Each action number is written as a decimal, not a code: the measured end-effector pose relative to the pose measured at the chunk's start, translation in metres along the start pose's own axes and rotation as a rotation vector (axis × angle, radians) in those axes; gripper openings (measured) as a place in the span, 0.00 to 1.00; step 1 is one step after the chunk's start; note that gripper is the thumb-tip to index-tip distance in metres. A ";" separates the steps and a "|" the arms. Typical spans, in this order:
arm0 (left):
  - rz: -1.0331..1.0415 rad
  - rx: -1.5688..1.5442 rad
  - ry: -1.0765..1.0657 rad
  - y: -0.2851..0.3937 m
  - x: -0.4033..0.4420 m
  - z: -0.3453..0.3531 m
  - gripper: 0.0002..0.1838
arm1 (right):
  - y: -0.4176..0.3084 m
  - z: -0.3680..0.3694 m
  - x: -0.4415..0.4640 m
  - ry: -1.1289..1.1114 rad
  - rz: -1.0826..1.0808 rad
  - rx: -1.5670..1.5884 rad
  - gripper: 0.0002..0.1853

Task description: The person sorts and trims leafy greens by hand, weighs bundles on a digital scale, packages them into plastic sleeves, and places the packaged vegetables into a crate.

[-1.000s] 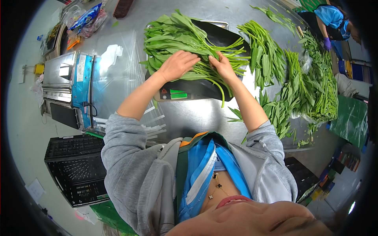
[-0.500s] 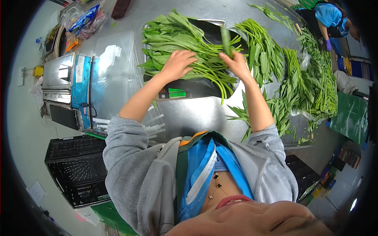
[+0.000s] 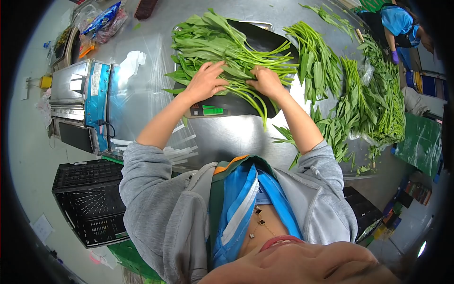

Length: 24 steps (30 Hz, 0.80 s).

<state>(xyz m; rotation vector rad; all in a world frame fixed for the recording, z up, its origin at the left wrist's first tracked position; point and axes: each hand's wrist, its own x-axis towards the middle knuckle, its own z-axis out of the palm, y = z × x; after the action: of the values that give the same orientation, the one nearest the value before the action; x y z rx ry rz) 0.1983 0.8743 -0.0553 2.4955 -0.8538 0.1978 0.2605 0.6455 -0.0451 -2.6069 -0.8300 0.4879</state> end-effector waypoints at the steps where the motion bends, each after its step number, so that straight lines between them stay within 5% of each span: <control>1: 0.000 0.000 -0.001 0.000 -0.001 0.000 0.09 | 0.003 0.004 0.001 0.041 -0.025 0.033 0.14; 11: -0.073 -0.051 -0.050 -0.007 -0.006 0.005 0.11 | -0.004 0.003 0.001 -0.016 -0.098 -0.143 0.11; 14: -0.084 -0.047 -0.045 -0.005 -0.008 0.001 0.14 | 0.003 0.013 -0.001 0.135 -0.176 -0.155 0.11; 17: -0.071 -0.029 -0.006 0.001 -0.007 -0.005 0.16 | 0.004 0.013 -0.008 0.342 0.049 0.369 0.13; 20: -0.054 -0.021 0.019 0.001 -0.007 -0.006 0.15 | 0.012 0.013 -0.004 0.223 0.081 0.759 0.13; 22: -0.022 -0.020 0.001 -0.002 -0.010 -0.002 0.13 | 0.009 0.010 -0.005 0.184 0.133 0.711 0.15; 24: -0.017 -0.021 -0.004 -0.001 -0.010 -0.002 0.12 | 0.005 0.009 -0.006 0.220 -0.014 0.180 0.15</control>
<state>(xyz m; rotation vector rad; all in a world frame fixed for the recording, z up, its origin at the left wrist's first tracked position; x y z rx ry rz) 0.1906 0.8816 -0.0569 2.4833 -0.8318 0.1764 0.2548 0.6406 -0.0539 -2.4325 -0.6976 0.2529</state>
